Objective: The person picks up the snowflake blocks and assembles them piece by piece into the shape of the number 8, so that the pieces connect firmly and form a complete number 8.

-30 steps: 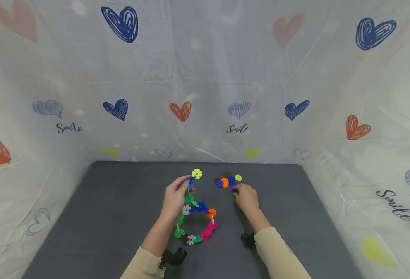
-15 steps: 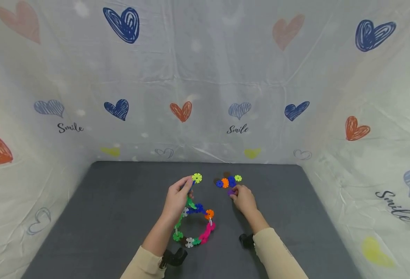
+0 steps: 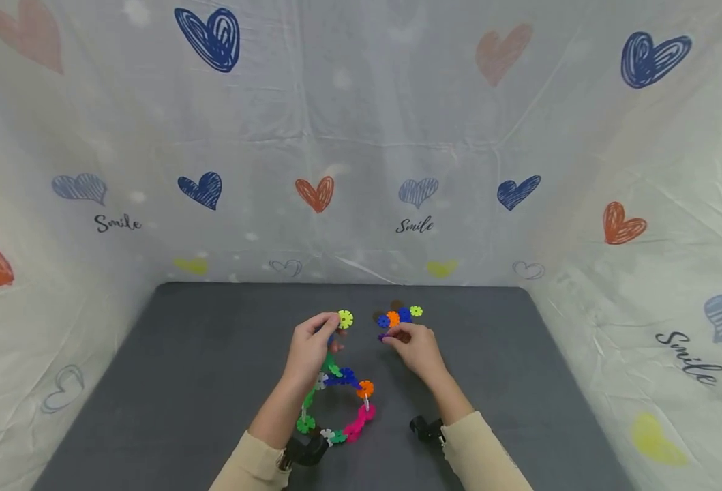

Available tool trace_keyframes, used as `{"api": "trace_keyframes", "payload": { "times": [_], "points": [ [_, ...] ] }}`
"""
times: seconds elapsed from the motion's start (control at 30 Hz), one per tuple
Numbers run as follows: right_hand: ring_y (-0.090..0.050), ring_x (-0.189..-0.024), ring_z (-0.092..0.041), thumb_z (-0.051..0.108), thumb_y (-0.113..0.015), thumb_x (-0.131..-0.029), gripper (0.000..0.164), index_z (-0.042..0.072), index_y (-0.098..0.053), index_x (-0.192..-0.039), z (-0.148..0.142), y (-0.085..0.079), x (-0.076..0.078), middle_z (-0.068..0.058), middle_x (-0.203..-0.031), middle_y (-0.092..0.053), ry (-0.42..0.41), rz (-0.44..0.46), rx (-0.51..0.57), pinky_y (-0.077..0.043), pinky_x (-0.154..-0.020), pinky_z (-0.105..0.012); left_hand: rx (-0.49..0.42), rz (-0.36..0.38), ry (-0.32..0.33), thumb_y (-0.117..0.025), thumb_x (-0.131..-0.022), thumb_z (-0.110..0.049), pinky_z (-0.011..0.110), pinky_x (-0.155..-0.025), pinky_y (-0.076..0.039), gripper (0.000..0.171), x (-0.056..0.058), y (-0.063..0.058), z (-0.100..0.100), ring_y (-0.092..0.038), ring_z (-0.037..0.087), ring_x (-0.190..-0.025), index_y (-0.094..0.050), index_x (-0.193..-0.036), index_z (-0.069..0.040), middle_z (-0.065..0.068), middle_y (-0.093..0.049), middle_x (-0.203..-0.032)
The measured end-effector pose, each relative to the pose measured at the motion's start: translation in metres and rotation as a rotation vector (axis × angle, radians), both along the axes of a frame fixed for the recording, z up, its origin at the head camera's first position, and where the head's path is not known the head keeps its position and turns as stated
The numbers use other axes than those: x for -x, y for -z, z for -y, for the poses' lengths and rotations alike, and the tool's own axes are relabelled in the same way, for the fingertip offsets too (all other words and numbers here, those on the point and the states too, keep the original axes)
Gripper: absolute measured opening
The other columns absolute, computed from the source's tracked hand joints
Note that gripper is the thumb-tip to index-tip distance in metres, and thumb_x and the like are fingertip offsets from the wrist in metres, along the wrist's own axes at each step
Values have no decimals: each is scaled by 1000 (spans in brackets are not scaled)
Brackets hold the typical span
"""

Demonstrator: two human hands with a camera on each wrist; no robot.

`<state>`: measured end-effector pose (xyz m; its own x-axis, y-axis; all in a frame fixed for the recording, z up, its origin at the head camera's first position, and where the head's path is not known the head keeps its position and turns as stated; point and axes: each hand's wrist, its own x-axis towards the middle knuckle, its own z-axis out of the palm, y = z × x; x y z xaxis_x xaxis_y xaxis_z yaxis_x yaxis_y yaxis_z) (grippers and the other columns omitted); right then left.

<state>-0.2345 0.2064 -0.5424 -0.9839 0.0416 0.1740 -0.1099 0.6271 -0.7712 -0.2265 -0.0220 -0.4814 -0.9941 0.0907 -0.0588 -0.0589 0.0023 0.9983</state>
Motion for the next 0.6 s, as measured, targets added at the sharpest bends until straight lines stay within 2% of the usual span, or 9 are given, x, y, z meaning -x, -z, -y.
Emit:
{"api": "trace_keyframes", "payload": {
  "times": [0.13, 0.33, 0.43, 0.6],
  "points": [
    [-67, -74, -10, 20, -82, -85, 5, 17, -80, -88, 18, -21, -12, 4, -85, -75, -13, -208, 52, -56, -67, -26, 1, 6, -40, -60, -103, -29, 37, -79, -59, 28, -2, 0, 1, -63, 25, -73, -74, -113, -7, 12, -66, -107],
    [-65, -68, -10, 13, -85, -81, 8, 14, -81, -87, 34, -40, -19, 1, -82, -75, -60, -526, 5, -49, -56, -19, 40, -8, -70, -64, -101, -29, 39, -82, -58, 29, -3, -1, -1, -65, 22, -74, -76, -111, -6, 12, -70, -106],
    [-63, -65, -10, 13, -86, -80, 9, 14, -81, -87, 38, -44, -21, 0, -82, -76, -69, -616, -16, -47, -54, -19, 69, -13, -72, -65, -100, -30, 41, -83, -58, 29, -4, -1, -2, -66, 20, -74, -77, -111, -6, 11, -72, -108],
    [-65, -65, -12, 15, -87, -78, 10, 12, -82, -87, 41, -49, -23, -1, -84, -78, -70, -666, -50, -51, -54, -26, 96, -20, -64, -66, -100, -29, 39, -82, -57, 26, -6, -3, -3, -66, 20, -74, -78, -109, -8, 9, -73, -105]
  ]
}}
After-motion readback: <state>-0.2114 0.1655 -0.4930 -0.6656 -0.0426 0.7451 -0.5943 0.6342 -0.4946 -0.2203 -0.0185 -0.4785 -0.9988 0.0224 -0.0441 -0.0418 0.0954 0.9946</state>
